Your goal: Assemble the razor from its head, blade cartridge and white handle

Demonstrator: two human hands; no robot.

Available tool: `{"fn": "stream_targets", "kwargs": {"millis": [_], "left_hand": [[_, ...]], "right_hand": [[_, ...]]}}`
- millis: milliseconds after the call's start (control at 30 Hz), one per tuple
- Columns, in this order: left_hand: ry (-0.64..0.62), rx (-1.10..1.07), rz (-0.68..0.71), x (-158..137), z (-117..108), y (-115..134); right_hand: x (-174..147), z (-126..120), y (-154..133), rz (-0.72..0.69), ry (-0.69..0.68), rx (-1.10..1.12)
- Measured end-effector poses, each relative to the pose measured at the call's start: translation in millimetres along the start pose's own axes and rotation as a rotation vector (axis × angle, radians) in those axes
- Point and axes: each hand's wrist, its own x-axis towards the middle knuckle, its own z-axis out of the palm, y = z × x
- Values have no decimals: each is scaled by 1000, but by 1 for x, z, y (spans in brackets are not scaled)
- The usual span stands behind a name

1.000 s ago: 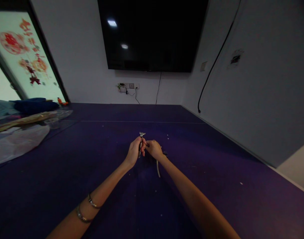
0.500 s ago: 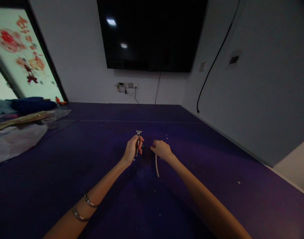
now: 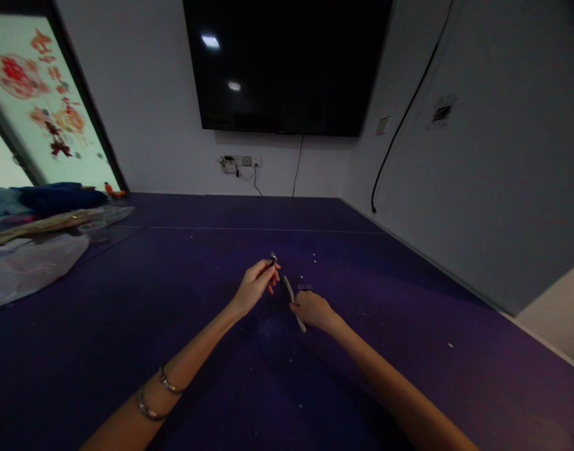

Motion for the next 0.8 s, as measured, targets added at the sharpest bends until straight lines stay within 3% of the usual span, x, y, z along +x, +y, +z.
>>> {"fn": "stream_targets", "kwargs": {"millis": [200,267,367,433,600,800], "left_hand": [[-74,62,17,0,5,0],[-85,59,8,1,9,2],[-80,24,4,4,15,7],[-74,-6,21,5,20,11],[-94,-24,61,5,32,17],[-155,62,48,-7,40,21]], "right_hand": [[-5,-28,33,-101,3,442],[-12,-44,47,-201,95,557],[-25,-72,65,-281,300,589],[-36,-90,74,-291,360,600],[-56,-121,85,-326,384,568],[-63,-123,82,-374,307,577]]}}
